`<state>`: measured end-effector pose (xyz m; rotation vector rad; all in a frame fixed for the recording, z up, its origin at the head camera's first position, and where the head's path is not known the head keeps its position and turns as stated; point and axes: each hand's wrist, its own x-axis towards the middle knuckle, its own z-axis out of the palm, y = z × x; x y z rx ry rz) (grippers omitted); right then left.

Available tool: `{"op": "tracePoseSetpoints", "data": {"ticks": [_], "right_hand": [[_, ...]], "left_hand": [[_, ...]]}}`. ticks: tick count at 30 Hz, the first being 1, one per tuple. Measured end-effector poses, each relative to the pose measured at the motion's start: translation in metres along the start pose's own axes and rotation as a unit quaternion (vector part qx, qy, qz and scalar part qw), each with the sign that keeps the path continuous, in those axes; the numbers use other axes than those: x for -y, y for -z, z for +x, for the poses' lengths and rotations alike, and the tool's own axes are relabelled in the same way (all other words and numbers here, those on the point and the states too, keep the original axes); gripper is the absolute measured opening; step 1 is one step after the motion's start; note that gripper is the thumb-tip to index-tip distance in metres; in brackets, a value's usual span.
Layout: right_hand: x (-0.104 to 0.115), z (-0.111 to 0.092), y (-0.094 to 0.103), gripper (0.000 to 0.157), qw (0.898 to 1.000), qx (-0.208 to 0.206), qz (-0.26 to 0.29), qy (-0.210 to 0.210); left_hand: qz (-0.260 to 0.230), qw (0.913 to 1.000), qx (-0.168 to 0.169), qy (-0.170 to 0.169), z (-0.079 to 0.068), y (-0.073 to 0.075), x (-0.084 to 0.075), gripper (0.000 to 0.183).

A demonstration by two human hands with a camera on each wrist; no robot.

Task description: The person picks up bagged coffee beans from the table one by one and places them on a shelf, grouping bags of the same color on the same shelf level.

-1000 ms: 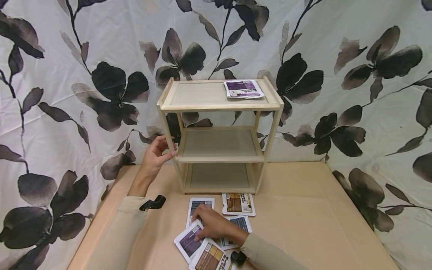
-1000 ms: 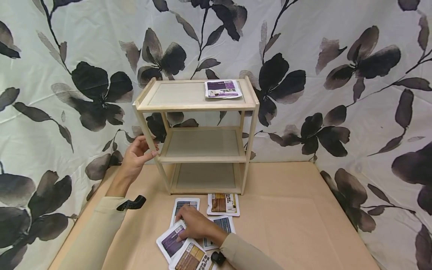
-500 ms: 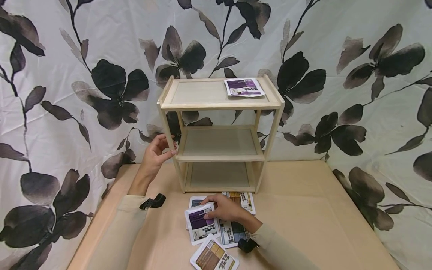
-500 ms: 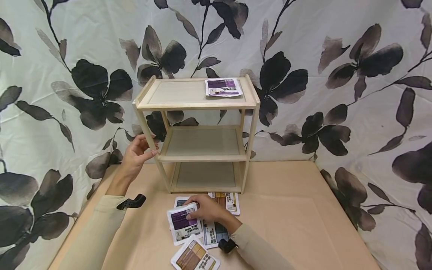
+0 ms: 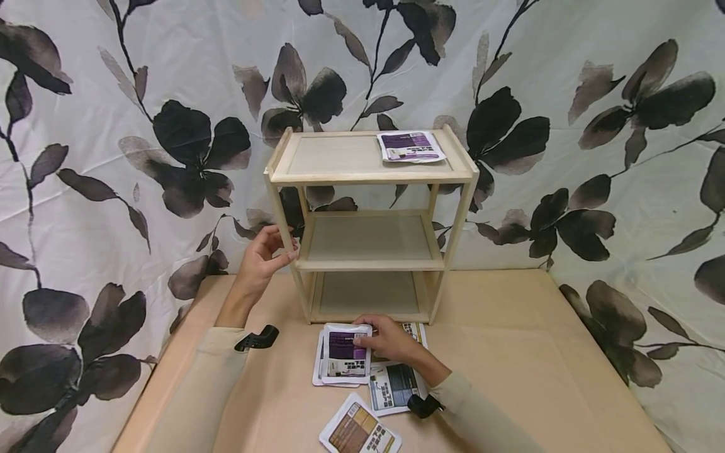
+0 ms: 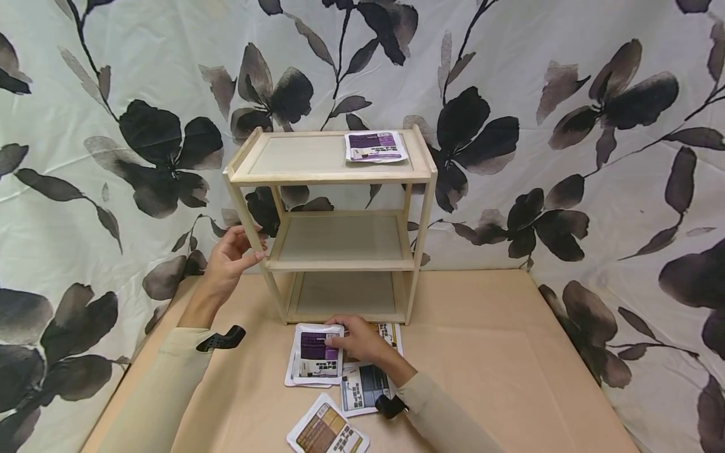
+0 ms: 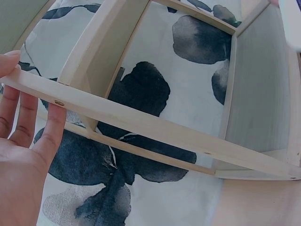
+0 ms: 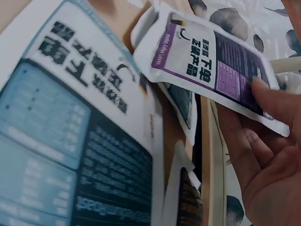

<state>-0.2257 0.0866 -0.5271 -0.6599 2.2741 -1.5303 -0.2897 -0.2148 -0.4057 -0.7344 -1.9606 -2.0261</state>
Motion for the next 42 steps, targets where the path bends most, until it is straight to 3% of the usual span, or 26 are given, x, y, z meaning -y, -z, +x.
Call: {"op": "tracePoseSetpoints", "data": {"ticks": [6, 14, 18, 23, 32, 42], "right_hand": [[-0.007, -0.002, -0.003, 0.053, 1.0, -0.011, 0.004, 0.026], [-0.016, -0.002, -0.013, 0.03, 0.998, -0.037, -0.054, 0.015], [-0.019, -0.001, -0.018, 0.032, 0.999, -0.034, -0.029, 0.017], [-0.02, -0.001, -0.022, 0.024, 1.0, -0.02, -0.023, 0.005], [-0.015, -0.005, -0.022, 0.039, 0.999, 0.01, 0.047, -0.007], [-0.013, -0.01, -0.017, 0.047, 0.997, 0.006, 0.064, -0.039]], "left_hand": [[0.002, 1.0, 0.001, -0.003, 0.0, 0.0, 0.0, 0.049], [0.006, 1.0, -0.001, -0.003, 0.0, -0.001, 0.0, 0.047], [0.009, 1.0, -0.001, -0.001, 0.0, -0.001, -0.001, 0.047], [0.007, 1.0, -0.001, 0.001, -0.001, -0.002, -0.003, 0.046], [0.012, 0.9999, -0.003, -0.003, -0.002, -0.002, -0.002, 0.048], [-0.005, 0.9999, -0.003, -0.01, -0.002, -0.002, 0.0, 0.046]]}}
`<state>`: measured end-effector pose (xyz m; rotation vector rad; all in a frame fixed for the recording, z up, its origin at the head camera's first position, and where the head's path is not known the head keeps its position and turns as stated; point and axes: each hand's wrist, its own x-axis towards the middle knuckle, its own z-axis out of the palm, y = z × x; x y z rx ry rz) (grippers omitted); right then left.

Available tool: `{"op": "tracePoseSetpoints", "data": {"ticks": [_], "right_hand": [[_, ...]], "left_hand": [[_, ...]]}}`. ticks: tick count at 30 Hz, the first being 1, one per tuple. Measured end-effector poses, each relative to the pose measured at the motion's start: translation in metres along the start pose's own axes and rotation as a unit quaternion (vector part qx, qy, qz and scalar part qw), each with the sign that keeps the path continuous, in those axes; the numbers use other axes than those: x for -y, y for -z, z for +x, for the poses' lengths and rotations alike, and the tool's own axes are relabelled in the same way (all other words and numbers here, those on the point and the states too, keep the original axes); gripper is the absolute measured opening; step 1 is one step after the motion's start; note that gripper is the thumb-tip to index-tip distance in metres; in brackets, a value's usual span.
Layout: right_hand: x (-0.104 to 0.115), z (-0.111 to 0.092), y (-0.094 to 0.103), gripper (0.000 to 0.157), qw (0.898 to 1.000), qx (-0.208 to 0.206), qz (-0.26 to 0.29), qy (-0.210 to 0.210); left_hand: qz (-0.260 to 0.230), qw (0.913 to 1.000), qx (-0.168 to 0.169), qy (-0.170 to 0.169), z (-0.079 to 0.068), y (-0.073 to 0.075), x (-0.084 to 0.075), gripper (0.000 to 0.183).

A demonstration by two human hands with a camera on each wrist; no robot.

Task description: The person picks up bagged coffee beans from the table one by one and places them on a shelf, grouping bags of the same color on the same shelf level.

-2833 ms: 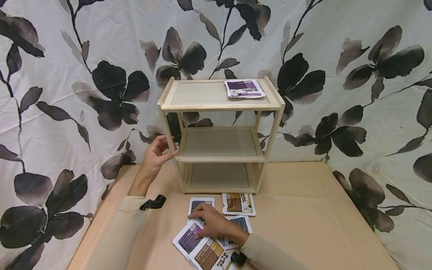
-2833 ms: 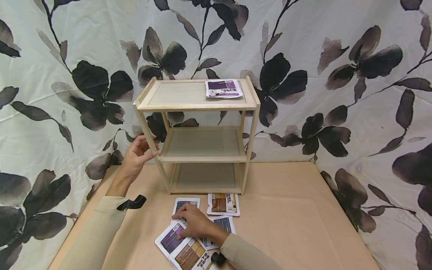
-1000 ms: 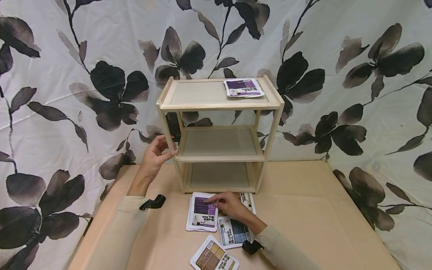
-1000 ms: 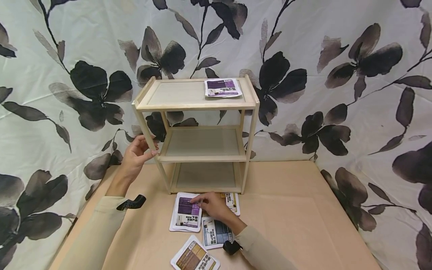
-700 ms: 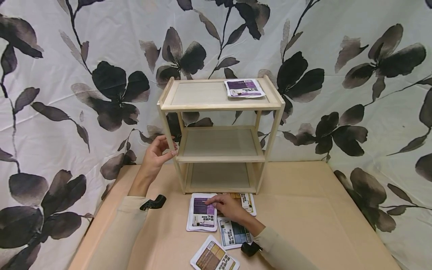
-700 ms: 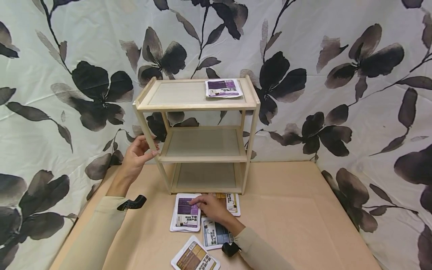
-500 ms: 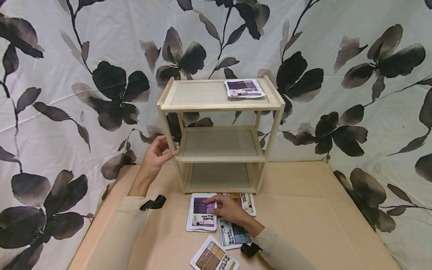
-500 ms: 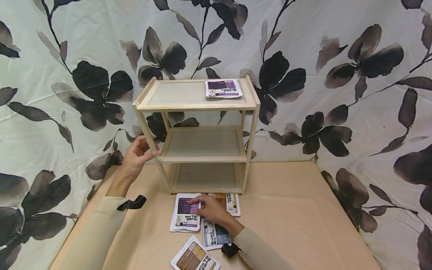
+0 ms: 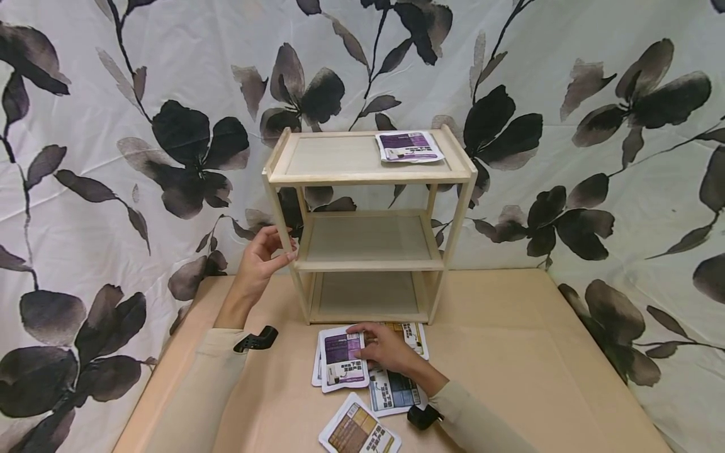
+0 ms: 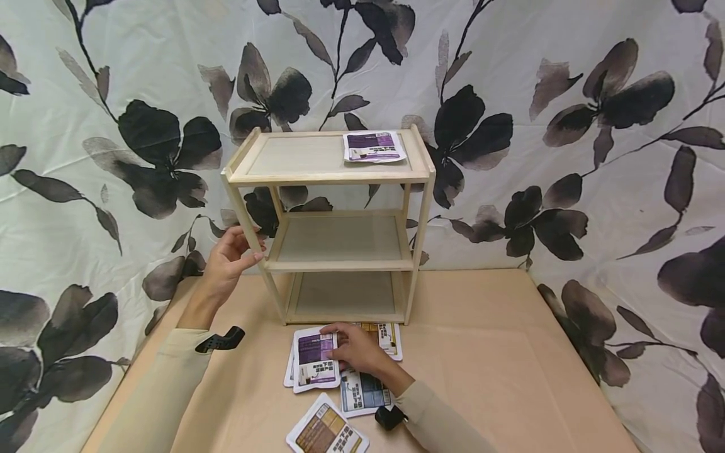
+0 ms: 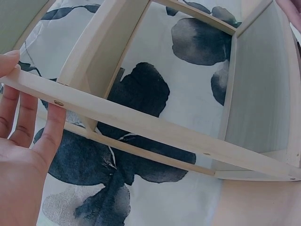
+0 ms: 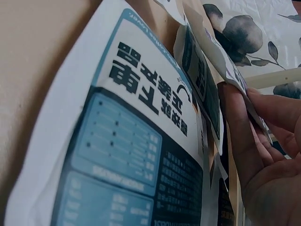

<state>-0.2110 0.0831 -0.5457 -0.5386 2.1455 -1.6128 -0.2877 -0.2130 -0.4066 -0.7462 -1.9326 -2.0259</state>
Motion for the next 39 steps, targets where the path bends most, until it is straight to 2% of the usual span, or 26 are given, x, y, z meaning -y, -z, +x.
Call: {"op": "tracePoseSetpoints", "data": {"ticks": [13, 19, 39], "right_hand": [[0.006, -0.007, 0.007, 0.046, 1.0, 0.008, 0.017, 0.005], [0.016, -0.011, 0.014, 0.046, 1.0, 0.006, -0.001, 0.013], [0.056, -0.035, 0.037, 0.046, 0.998, 0.001, 0.049, 0.025]], "left_hand": [[0.008, 0.9999, -0.003, 0.007, -0.001, -0.001, 0.0, 0.048], [0.014, 0.9998, -0.004, 0.01, -0.001, -0.001, -0.002, 0.048], [-0.001, 0.9999, 0.008, -0.01, -0.005, 0.002, -0.003, 0.048]]}}
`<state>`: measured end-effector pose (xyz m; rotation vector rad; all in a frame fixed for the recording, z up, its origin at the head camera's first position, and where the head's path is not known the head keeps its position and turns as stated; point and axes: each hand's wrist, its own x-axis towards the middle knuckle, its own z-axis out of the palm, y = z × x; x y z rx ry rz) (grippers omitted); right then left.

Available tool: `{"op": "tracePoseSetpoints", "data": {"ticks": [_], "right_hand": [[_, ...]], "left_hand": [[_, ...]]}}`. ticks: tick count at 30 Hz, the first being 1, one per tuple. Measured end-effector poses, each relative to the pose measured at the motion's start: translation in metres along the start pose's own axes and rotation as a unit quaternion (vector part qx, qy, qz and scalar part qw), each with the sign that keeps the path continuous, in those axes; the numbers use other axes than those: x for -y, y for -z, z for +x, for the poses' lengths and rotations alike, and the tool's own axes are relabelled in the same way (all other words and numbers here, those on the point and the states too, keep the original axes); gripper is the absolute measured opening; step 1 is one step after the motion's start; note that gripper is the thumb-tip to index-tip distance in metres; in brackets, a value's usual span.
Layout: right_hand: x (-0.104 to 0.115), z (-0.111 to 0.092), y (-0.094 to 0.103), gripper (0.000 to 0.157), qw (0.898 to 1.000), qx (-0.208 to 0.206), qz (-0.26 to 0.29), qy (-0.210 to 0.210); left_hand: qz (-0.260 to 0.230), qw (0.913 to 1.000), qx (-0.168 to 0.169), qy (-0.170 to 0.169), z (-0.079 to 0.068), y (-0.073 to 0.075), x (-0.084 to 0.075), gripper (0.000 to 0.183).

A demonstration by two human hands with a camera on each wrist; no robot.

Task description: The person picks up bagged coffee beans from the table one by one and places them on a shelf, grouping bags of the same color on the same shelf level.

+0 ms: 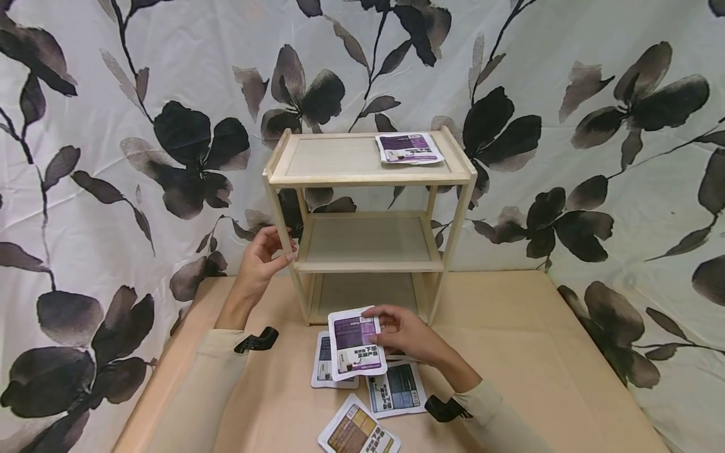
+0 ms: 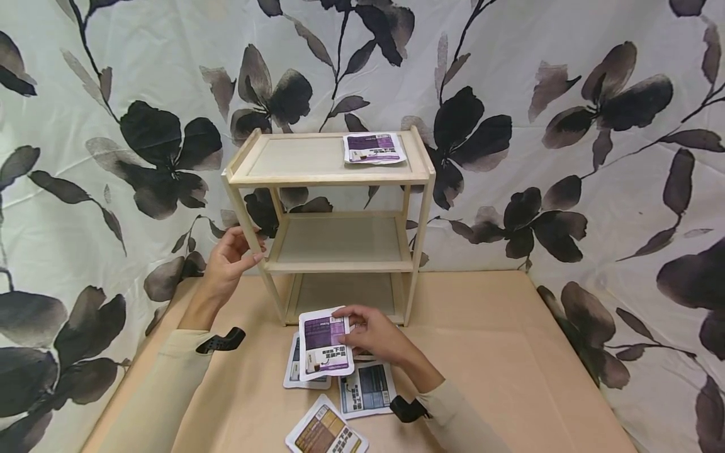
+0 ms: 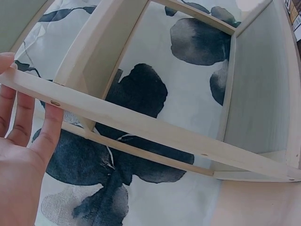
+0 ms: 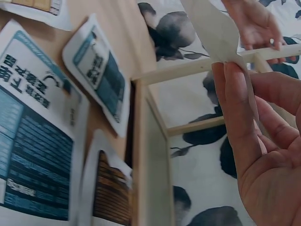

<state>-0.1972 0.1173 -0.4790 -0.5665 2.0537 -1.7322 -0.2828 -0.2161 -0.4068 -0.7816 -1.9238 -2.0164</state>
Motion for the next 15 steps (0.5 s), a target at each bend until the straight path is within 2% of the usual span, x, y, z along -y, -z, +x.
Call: {"op": "tracePoseSetpoints", "data": {"ticks": [15], "right_hand": [[0.033, -0.01, 0.015, 0.048, 0.999, -0.005, -0.005, 0.033]], "left_hand": [[-0.002, 1.0, 0.0, -0.006, 0.0, 0.0, 0.001, 0.047]]}}
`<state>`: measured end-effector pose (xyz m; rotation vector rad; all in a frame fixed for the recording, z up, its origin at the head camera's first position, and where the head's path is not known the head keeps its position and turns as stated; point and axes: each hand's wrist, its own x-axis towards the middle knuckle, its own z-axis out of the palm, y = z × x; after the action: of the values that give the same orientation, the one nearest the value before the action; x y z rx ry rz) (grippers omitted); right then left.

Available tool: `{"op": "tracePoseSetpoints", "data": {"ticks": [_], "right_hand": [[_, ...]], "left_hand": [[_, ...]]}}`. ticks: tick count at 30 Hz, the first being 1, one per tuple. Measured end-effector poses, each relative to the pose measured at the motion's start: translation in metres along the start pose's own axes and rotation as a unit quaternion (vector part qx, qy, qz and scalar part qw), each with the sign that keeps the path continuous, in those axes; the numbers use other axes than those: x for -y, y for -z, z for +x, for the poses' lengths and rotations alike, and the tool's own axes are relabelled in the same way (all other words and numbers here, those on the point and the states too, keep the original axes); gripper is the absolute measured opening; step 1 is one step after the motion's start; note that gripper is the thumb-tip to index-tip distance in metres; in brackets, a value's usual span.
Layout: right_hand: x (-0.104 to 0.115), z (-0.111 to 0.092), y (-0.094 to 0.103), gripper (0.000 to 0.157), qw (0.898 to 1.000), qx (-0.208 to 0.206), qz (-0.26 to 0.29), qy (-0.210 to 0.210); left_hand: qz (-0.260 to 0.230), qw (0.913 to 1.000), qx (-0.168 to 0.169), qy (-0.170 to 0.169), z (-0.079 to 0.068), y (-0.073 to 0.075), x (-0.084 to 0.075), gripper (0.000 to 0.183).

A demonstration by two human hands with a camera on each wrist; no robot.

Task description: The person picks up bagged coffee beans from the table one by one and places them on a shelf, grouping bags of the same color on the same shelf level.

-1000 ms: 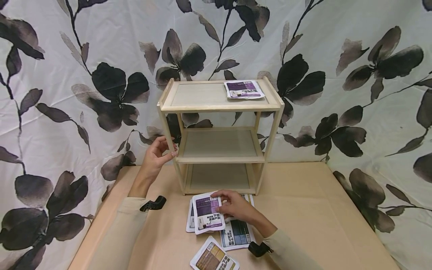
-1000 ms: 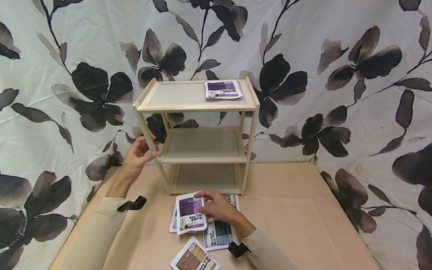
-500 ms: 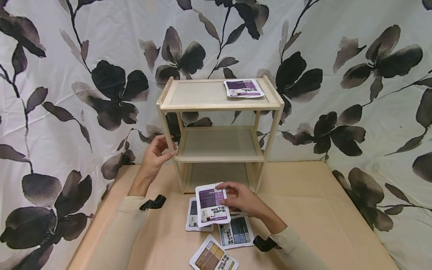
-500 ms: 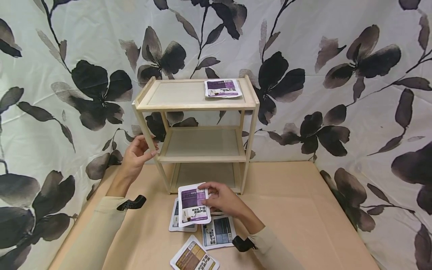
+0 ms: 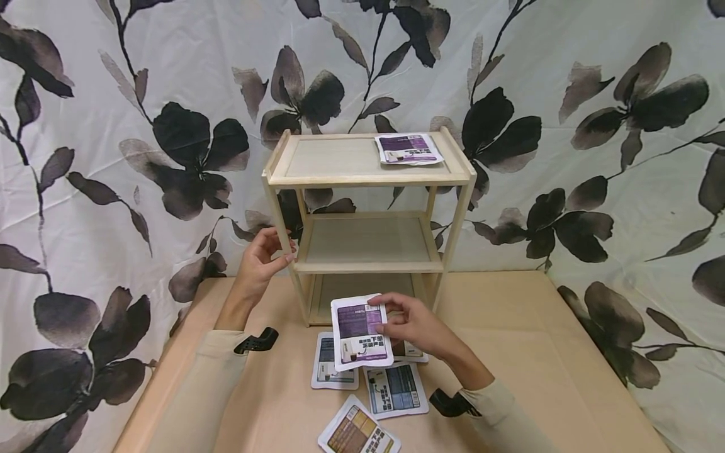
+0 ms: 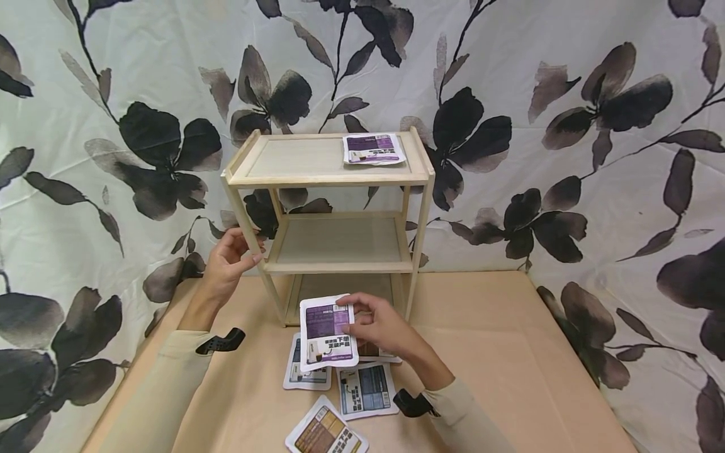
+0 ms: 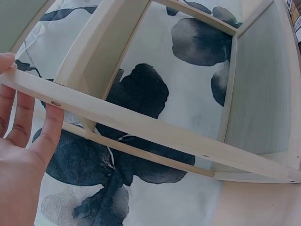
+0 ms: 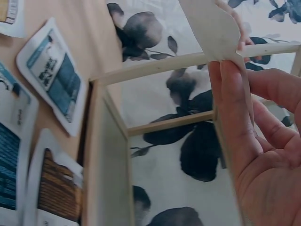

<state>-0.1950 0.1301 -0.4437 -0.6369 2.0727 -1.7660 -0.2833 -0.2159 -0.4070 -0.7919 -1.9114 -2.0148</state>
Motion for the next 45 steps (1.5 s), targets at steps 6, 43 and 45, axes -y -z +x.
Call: {"op": "tracePoseSetpoints", "data": {"ticks": [6, 43, 45], "right_hand": [[0.015, -0.003, 0.005, 0.047, 0.999, -0.007, -0.037, 0.026], [0.112, -0.005, 0.04, 0.052, 0.994, -0.025, -0.034, 0.103], [0.116, -0.004, 0.042, 0.051, 0.993, -0.027, -0.034, 0.111]], "left_hand": [[-0.009, 1.0, 0.001, -0.001, 0.0, 0.0, 0.0, 0.048], [-0.011, 0.9999, -0.004, 0.006, 0.0, -0.001, -0.003, 0.049], [-0.01, 0.9999, -0.004, 0.007, -0.001, -0.001, -0.003, 0.049]]}}
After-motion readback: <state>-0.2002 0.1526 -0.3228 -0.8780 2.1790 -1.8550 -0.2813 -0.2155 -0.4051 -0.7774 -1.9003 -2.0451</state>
